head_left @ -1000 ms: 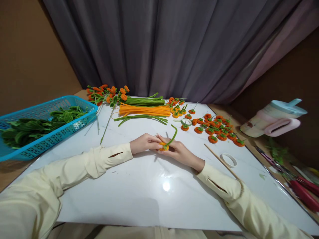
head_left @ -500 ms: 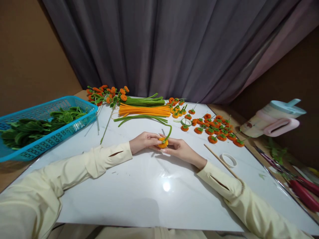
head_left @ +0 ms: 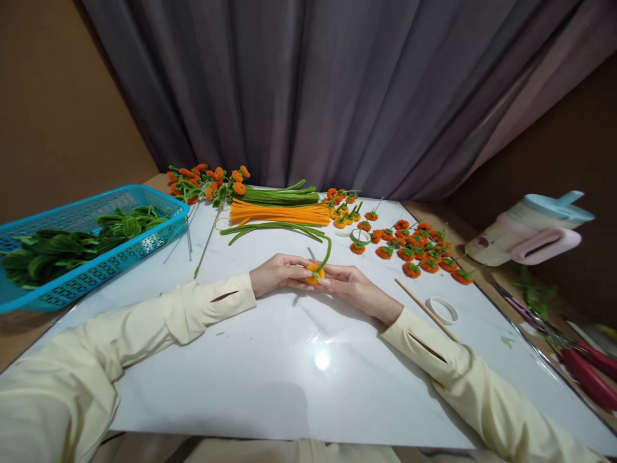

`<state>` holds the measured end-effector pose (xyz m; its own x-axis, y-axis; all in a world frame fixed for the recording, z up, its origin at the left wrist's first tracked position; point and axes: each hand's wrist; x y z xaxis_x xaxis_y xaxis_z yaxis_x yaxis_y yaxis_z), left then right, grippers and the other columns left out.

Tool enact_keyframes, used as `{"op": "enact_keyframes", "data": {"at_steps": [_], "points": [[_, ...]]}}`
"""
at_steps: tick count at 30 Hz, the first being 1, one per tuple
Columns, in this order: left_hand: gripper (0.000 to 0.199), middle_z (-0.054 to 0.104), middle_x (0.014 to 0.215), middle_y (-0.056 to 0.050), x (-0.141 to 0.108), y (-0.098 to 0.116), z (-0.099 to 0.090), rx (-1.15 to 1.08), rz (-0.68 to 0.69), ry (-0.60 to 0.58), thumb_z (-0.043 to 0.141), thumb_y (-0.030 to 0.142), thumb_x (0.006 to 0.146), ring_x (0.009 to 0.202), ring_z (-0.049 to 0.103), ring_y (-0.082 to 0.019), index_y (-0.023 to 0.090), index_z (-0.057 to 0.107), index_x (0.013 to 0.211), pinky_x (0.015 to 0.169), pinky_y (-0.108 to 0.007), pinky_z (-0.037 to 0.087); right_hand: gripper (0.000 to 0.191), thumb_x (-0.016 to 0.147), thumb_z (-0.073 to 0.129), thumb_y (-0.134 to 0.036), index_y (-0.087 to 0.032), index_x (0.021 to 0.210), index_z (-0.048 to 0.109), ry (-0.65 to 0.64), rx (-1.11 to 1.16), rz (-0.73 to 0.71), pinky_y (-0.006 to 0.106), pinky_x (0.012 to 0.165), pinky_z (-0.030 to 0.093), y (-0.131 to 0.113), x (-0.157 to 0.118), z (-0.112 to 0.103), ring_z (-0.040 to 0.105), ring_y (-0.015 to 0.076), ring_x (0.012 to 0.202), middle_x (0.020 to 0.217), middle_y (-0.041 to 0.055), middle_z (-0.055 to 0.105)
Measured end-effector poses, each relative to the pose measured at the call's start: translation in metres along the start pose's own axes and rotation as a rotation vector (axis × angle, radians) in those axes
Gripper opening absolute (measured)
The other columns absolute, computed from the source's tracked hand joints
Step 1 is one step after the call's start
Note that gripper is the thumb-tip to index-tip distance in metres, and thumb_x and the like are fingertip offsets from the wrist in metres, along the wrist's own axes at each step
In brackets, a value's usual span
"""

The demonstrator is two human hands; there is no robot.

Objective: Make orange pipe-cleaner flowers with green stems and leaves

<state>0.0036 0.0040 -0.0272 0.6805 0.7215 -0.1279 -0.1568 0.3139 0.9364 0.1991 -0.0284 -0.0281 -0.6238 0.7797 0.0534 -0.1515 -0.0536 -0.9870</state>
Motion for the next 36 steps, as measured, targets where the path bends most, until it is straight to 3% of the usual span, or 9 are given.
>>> {"op": "enact_keyframes", "data": {"at_steps": [19,29,36], "points": [[0.038,0.068,0.094,-0.014,0.0012,-0.0023,-0.003,-0.014,-0.02,-0.019,0.073,0.023,0.068,0.08,0.066,-0.017,0.008,0.063,0.101,0.082,-0.028,0.05,0.044,0.077,0.062,-0.036,-0.021,0.118,0.058,0.168,-0.261,-0.034,0.036,0.098,0.039,0.0019,0.0008,0.0005,0.055,0.02,0.106,0.116,0.005,0.06],[0.047,0.068,0.084,-0.012,0.0017,-0.004,0.0014,0.025,0.02,0.042,0.076,0.024,0.063,0.078,0.065,-0.017,0.007,0.06,0.104,0.08,-0.029,0.05,0.047,0.078,0.061,-0.036,-0.022,0.123,0.054,0.18,-0.244,-0.017,0.036,0.096,0.04,0.006,0.0012,-0.0024,0.053,0.0208,0.109,0.119,0.0045,0.058],[0.038,0.067,0.095,-0.013,0.0019,-0.0021,-0.0012,-0.038,0.017,0.002,0.073,0.023,0.068,0.083,0.065,-0.018,0.009,0.062,0.101,0.083,-0.031,0.05,0.042,0.08,0.06,-0.03,-0.021,0.12,0.055,0.117,-0.025,-0.035,0.037,0.098,0.038,0.0048,0.0024,0.0008,0.056,0.02,0.105,0.117,0.0058,0.059]]}}
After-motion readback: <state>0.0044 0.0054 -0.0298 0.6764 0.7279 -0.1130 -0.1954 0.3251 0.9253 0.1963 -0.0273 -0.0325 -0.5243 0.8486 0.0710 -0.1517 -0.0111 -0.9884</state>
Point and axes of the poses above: each hand's wrist, its own x-axis towards the middle knuckle, its own z-axis out of the palm, y = z × x
